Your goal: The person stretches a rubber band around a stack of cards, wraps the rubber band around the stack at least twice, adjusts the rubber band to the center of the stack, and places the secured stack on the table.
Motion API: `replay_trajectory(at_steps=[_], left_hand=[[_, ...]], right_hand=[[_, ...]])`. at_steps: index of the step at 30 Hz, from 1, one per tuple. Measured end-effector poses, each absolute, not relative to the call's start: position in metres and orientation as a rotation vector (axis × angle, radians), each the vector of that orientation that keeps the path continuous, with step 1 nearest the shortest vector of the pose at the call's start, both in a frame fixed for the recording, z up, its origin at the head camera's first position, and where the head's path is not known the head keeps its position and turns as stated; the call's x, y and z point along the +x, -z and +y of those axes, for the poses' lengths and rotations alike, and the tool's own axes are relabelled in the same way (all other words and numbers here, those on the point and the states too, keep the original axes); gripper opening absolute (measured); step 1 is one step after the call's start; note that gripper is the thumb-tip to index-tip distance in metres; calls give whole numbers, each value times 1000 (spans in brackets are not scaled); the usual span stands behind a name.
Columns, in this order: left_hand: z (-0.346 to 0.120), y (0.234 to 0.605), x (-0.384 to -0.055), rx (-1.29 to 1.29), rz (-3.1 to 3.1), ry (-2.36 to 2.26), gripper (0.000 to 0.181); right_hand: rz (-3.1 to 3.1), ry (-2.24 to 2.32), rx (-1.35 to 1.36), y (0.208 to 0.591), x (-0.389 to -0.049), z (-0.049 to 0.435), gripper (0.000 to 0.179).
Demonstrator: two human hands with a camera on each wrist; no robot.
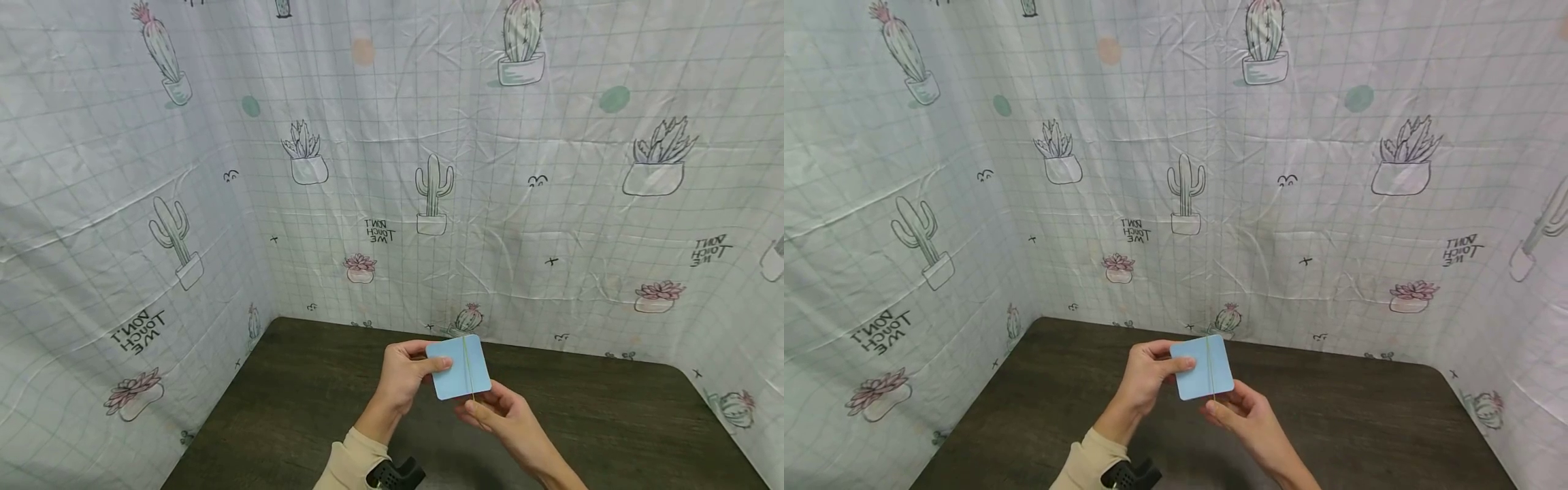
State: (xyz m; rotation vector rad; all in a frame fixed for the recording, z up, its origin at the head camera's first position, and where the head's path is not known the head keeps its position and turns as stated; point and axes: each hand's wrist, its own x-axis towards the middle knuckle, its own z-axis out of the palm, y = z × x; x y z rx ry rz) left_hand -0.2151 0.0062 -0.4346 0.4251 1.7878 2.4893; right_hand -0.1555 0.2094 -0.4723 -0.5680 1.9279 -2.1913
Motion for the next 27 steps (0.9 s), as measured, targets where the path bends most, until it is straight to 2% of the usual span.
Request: replay_trajectory(at_steps=[13, 27], left_hand=[[4, 433, -221, 371, 1831, -2527, 24], [3, 440, -233, 296, 1871, -2490, 21]], right_hand=[[2098, 2130, -247, 488, -147, 212, 43], [2017, 1957, -760, 498, -141, 206, 26]])
